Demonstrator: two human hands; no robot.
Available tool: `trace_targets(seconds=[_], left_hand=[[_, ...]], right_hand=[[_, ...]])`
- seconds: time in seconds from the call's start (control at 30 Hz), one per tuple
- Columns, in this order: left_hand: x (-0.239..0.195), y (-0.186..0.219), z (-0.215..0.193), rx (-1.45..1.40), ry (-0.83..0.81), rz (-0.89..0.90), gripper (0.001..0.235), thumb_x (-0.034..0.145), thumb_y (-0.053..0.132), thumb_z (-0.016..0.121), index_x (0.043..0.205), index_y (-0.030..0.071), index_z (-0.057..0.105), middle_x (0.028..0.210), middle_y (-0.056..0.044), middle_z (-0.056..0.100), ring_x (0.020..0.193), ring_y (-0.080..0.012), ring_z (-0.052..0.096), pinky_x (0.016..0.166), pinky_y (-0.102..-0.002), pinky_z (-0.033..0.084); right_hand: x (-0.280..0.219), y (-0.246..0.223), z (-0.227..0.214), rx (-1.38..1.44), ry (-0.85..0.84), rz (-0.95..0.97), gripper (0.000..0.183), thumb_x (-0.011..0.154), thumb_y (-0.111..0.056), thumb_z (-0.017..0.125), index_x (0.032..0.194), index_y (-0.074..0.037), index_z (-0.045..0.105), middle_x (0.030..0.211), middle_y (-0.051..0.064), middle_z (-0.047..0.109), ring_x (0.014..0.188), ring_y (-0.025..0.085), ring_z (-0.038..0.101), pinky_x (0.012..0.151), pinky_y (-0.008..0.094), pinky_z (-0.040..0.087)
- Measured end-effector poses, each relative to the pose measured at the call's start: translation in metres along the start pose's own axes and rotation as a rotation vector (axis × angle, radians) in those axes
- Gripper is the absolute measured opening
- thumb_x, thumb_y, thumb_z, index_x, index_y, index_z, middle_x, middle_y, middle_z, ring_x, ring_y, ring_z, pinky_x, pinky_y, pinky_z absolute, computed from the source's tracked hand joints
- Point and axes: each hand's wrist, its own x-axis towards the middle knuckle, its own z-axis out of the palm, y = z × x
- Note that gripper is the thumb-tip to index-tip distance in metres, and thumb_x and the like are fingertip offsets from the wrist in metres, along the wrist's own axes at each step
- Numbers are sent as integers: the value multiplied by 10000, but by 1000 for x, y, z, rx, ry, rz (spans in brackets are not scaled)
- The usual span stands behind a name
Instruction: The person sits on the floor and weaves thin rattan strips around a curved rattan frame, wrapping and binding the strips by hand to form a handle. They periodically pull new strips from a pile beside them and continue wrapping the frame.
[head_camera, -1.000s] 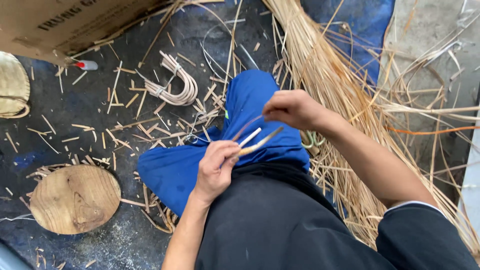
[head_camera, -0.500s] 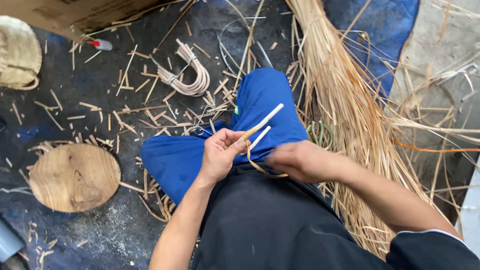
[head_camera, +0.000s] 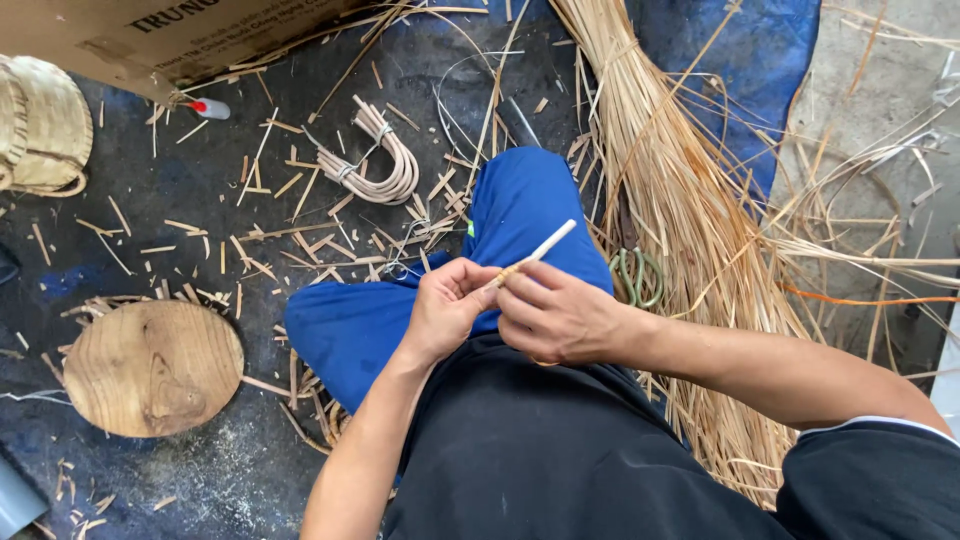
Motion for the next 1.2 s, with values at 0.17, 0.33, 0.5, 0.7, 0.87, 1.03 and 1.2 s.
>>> trace_targets(seconds=[0.17,0.33,0.5,0.7,0.87,1.03,1.2], left_hand=[[-9,8,8,83,-61,-115,137,959,-10,657,1090,-29,692,1046,-85,759,918,-92,704,834,-248,588],[-19,10,17,397,-1,52,84,924,-48,682,997,-14,707,929,-45,711,821,-62,639,726,-249,549],[-28,13,23,590,183,161,95,881,-33,787,935,-4,716,832,-57,713,780,-72,600,701,-262,527],[-28,25,25,511,63,475,151,933,-61,709,1061,19,715,1059,-87,737,934,-144,699,834,-268,564],[-27,25,24,579,102,522,191,958,-41,702,1135,31,706,1040,-85,746,901,-160,731,795,-274,596],[-23,34,26,822,80,727,263,918,-74,710,1162,24,703,1097,-130,735,978,-243,726,861,-324,586],[-17,25,20,951,151,805,316,888,-107,679,1173,27,691,1134,-138,719,1025,-282,721,899,-350,587]], right_hand=[[-11,19,22,159,-248,-77,147,863,-207,674,878,-74,612,867,69,624,831,248,660,692,391,555],[-5,46,30,647,-85,315,186,878,-218,748,882,-46,677,794,75,677,734,267,691,606,382,538],[-8,56,59,957,-159,767,220,859,-237,784,908,-35,711,748,74,722,670,173,725,587,335,559],[-7,61,67,1284,-354,976,280,906,-262,774,889,14,727,751,65,698,673,98,613,548,320,495],[3,57,54,1242,-319,973,280,887,-274,765,877,3,725,759,26,739,706,90,690,586,262,545],[-3,55,74,1352,-370,1071,271,895,-254,760,876,14,733,752,58,725,684,115,666,571,300,518],[-2,27,38,887,-255,1025,273,949,-284,730,960,-12,752,792,124,725,711,252,715,655,384,540]])
